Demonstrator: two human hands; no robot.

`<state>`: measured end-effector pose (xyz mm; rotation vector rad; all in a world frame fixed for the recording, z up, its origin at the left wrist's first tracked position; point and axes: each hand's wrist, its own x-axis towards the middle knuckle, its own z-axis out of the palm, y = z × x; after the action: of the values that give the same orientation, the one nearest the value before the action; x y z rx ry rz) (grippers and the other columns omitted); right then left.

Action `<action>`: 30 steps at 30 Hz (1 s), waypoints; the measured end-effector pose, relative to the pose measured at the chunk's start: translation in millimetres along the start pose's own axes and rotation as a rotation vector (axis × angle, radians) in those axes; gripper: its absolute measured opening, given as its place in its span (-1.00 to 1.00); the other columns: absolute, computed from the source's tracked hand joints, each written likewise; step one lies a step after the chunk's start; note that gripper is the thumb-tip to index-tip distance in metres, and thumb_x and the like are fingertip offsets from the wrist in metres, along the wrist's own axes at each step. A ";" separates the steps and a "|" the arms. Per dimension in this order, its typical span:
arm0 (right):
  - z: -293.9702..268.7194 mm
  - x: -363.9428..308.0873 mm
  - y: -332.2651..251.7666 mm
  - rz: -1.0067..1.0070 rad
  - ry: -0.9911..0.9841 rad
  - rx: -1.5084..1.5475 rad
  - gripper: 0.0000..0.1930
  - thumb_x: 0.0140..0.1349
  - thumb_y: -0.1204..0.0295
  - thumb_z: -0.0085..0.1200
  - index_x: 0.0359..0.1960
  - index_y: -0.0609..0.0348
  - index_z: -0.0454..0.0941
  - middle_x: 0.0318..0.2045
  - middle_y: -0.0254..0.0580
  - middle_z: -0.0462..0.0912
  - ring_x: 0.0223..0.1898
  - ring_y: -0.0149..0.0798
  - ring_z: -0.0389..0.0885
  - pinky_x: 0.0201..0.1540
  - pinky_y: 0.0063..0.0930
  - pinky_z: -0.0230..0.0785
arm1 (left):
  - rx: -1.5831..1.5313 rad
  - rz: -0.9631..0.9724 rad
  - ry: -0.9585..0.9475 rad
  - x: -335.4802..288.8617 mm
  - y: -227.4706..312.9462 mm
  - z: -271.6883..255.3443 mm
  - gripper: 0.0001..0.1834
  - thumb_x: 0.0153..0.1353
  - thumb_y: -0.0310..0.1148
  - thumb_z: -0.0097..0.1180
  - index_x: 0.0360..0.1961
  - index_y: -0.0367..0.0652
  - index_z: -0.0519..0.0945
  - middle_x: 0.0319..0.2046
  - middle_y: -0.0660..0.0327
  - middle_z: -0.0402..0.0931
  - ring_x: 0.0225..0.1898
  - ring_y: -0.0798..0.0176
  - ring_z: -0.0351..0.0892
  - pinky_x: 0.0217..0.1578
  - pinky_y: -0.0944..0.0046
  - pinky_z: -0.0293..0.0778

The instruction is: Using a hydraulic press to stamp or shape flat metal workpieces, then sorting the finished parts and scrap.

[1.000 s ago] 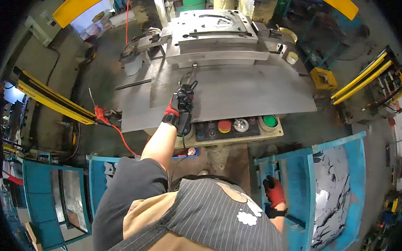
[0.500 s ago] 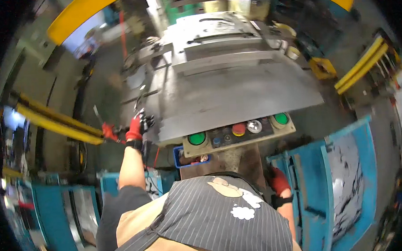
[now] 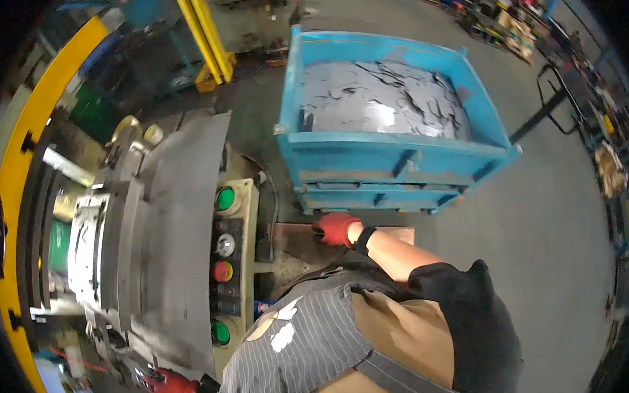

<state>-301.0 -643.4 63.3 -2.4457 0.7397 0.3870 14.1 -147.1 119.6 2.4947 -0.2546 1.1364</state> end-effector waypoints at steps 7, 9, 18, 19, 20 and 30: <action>-15.2 -23.3 62.8 0.138 0.050 0.190 -0.54 0.03 0.05 0.01 -0.12 0.10 0.47 -0.17 0.03 0.52 -0.12 0.06 0.47 -0.09 -0.13 0.32 | -0.827 0.382 -0.712 -65.9 225.3 112.5 -0.55 0.07 -0.54 0.04 0.05 -0.24 0.39 0.00 0.01 0.37 0.08 0.05 0.30 0.15 0.16 0.14; -14.1 -23.9 113.4 0.107 0.164 0.216 -0.52 0.05 0.08 0.02 -0.06 0.11 0.43 -0.17 0.03 0.51 -0.10 0.08 0.45 -0.08 -0.15 0.31 | -0.838 0.429 -0.947 -98.6 287.8 108.5 -0.52 0.05 -0.51 0.08 0.06 -0.24 0.38 0.02 0.00 0.36 0.11 0.05 0.28 0.15 0.17 0.13; -72.1 -79.1 301.2 0.310 0.554 0.386 -0.51 0.06 0.10 0.06 0.00 0.07 0.41 -0.11 0.02 0.49 -0.07 0.06 0.44 -0.03 -0.20 0.29 | -0.458 0.078 -1.710 -208.8 391.0 155.1 -0.55 0.12 -0.39 0.06 0.05 -0.32 0.36 0.03 -0.02 0.36 0.09 0.10 0.31 0.11 0.21 0.18; -82.7 -86.1 317.1 0.325 0.592 0.396 -0.51 0.06 0.11 0.06 0.00 0.07 0.41 -0.11 0.02 0.49 -0.08 0.06 0.44 -0.03 -0.20 0.29 | -0.426 0.061 -1.744 -212.5 399.6 160.4 -0.55 0.12 -0.39 0.06 0.04 -0.32 0.36 0.02 -0.02 0.36 0.08 0.11 0.32 0.10 0.21 0.19; -94.4 -92.7 331.7 0.267 0.608 0.460 -0.52 0.06 0.13 0.08 -0.01 0.07 0.41 -0.11 0.01 0.49 -0.08 0.05 0.44 -0.02 -0.22 0.29 | -0.387 0.047 -1.777 -215.6 405.3 163.1 -0.55 0.13 -0.38 0.06 0.04 -0.32 0.37 0.02 -0.02 0.37 0.08 0.11 0.32 0.10 0.21 0.19; -195.3 -65.2 381.4 0.156 0.784 0.397 -0.59 0.05 0.27 0.10 -0.03 0.03 0.43 -0.23 -0.10 0.51 -0.19 -0.02 0.47 -0.16 -0.26 0.33 | -0.203 0.015 -1.993 -201.9 456.0 177.7 -0.57 0.14 -0.38 0.04 0.04 -0.33 0.37 -0.02 -0.02 0.40 0.03 0.13 0.37 0.07 0.22 0.23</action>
<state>-553.2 -995.0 87.2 -2.1205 1.1864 -0.6538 -141.3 -634.7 -16.0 2.3676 -0.7411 -1.5753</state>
